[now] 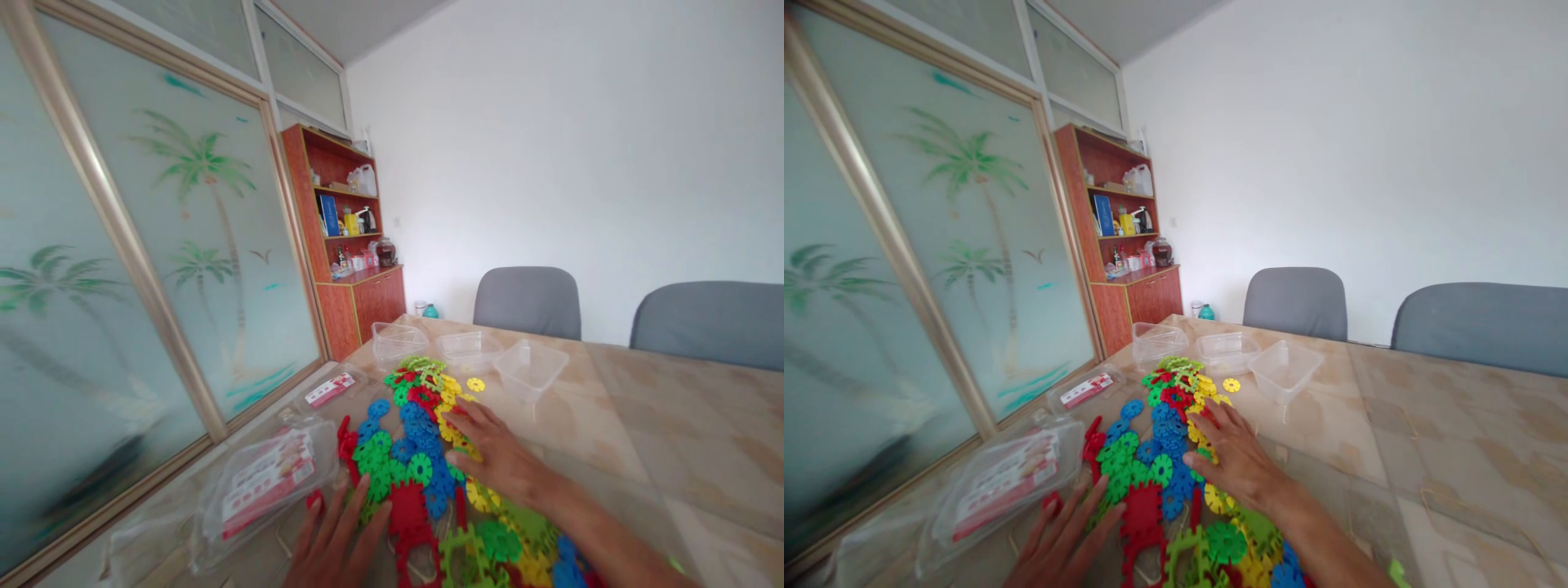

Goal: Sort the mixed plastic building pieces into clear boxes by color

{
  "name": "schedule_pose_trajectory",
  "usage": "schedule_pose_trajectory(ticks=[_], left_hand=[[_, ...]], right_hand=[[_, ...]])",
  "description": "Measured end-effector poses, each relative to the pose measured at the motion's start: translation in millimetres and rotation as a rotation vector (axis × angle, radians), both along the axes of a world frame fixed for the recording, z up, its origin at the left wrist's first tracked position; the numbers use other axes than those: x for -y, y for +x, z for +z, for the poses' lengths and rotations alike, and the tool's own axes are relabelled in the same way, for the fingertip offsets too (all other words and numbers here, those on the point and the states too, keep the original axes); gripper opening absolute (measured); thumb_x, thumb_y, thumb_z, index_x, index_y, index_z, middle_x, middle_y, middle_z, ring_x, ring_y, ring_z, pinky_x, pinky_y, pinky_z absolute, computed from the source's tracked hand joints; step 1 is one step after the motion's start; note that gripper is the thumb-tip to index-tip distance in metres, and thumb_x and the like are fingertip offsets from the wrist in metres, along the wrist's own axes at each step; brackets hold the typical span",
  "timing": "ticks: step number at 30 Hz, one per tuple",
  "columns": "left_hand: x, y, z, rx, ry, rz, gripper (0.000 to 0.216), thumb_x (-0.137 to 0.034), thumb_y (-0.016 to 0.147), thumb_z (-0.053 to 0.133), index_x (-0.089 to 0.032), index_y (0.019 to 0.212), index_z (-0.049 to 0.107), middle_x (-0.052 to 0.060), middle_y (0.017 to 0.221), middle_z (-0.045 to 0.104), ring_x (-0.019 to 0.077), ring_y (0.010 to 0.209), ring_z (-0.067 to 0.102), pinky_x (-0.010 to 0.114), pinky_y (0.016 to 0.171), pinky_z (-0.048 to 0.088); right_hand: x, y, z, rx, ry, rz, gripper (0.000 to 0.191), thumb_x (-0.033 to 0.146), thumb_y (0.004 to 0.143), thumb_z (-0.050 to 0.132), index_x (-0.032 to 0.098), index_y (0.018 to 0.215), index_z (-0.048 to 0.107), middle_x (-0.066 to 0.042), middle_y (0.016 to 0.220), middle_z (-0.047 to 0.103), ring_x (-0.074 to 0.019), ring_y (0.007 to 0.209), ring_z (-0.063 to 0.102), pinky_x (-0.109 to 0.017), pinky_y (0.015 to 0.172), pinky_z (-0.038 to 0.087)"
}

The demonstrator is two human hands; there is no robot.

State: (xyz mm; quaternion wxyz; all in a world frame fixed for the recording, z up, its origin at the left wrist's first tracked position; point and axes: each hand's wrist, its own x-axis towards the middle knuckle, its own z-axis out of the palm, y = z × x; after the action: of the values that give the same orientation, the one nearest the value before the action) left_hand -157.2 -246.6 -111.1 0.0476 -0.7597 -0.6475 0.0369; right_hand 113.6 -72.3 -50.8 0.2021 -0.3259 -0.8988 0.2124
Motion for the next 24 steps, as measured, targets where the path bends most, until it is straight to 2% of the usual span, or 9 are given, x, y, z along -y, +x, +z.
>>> schedule_pose_trajectory(ticks=[4, 8, 10, 13, 15, 17, 20, 22, 24], left_hand=[[-14, 17, -16.5, 0.088, -0.011, -0.091, 0.063, -0.032, 0.092, 0.054, -0.044, 0.145, 0.023, 0.008, 0.152, 0.025, 0.0415, 0.135, 0.03, 0.063, 0.099, 0.038], [-24, 41, -23.7, 0.228, -0.084, -0.374, 0.059, -0.039, 0.094, 0.049, -0.038, 0.148, 0.025, 0.012, 0.154, 0.019, 0.0374, 0.137, 0.029, 0.055, 0.104, 0.037], [-28, 48, -5.2, 0.272, -0.097, -0.503, 0.054, -0.036, 0.097, 0.042, -0.039, 0.148, 0.023, 0.007, 0.156, 0.018, 0.0313, 0.14, 0.026, 0.049, 0.107, 0.036], [-39, 44, 50.6, 0.29, -0.077, -0.495, 0.066, -0.045, 0.091, 0.052, -0.033, 0.149, 0.022, 0.006, 0.157, 0.018, 0.0301, 0.141, 0.023, 0.048, 0.112, 0.03], [-53, 29, 90.6, 0.216, -0.026, -0.264, 0.064, -0.04, 0.087, 0.059, -0.033, 0.145, 0.033, 0.007, 0.154, 0.03, 0.0314, 0.139, 0.029, 0.053, 0.113, 0.024], [-73, 10, 119.2, 0.086, -0.06, -0.051, 0.082, -0.04, 0.071, 0.076, -0.026, 0.143, 0.039, 0.015, 0.15, 0.035, 0.0389, 0.136, 0.032, 0.057, 0.111, 0.023], [-103, -15, 134.2, -0.054, -0.187, 0.085, 0.102, -0.038, 0.049, 0.088, -0.021, 0.14, 0.045, 0.024, 0.142, 0.043, 0.0492, 0.127, 0.04, 0.063, 0.103, 0.031], [-118, -24, 132.1, -0.049, -0.283, 0.058, 0.105, -0.044, 0.044, 0.087, -0.021, 0.139, 0.046, 0.024, 0.132, 0.053, 0.0505, 0.115, 0.052, 0.062, 0.092, 0.042], [-127, -24, 126.9, -0.013, -0.355, -0.013, 0.105, -0.051, 0.043, 0.085, -0.023, 0.137, 0.048, 0.02, 0.123, 0.061, 0.0466, 0.105, 0.06, 0.055, 0.085, 0.049]], right_hand=[[17, 2, -5.0, 0.1, 0.013, 0.074, 0.053, 0.049, 0.082, 0.062, 0.027, 0.13, 0.058, -0.012, 0.148, 0.042, -0.0379, 0.137, 0.03, -0.057, 0.109, 0.025], [34, 44, -7.9, 0.064, -0.049, 0.133, 0.042, 0.04, 0.083, 0.062, 0.036, 0.125, 0.061, -0.004, 0.144, 0.047, -0.0317, 0.135, 0.036, -0.052, 0.111, 0.027], [37, 65, -8.6, 0.034, -0.112, 0.111, 0.038, 0.041, 0.084, 0.061, 0.037, 0.122, 0.063, -0.003, 0.141, 0.051, -0.0306, 0.133, 0.039, -0.05, 0.111, 0.029], [36, 77, -4.9, -0.064, -0.13, 0.039, 0.031, 0.045, 0.086, 0.058, 0.035, 0.115, 0.068, -0.005, 0.13, 0.06, -0.0291, 0.123, 0.05, -0.046, 0.106, 0.038], [33, 69, 1.1, -0.097, -0.08, 0.034, 0.028, 0.045, 0.088, 0.055, 0.032, 0.108, 0.071, -0.006, 0.123, 0.065, -0.0281, 0.117, 0.056, -0.043, 0.101, 0.043], [33, 51, 7.8, -0.077, -0.03, 0.08, 0.031, 0.045, 0.089, 0.052, 0.03, 0.109, 0.07, -0.007, 0.126, 0.063, -0.0283, 0.119, 0.054, -0.043, 0.103, 0.042], [39, 14, 14.3, 0.034, -0.033, 0.158, 0.046, 0.048, 0.086, 0.056, 0.03, 0.129, 0.058, -0.009, 0.145, 0.047, -0.0332, 0.134, 0.038, -0.052, 0.109, 0.03], [45, -7, 14.8, 0.135, -0.074, 0.205, 0.062, 0.049, 0.079, 0.065, 0.032, 0.137, 0.05, -0.011, 0.153, 0.034, -0.039, 0.139, 0.026, -0.059, 0.109, 0.025], [49, -19, 13.3, 0.18, -0.093, 0.234, 0.07, 0.046, 0.072, 0.073, 0.033, 0.137, 0.049, -0.012, 0.154, 0.032, -0.0424, 0.139, 0.024, -0.062, 0.106, 0.026]])
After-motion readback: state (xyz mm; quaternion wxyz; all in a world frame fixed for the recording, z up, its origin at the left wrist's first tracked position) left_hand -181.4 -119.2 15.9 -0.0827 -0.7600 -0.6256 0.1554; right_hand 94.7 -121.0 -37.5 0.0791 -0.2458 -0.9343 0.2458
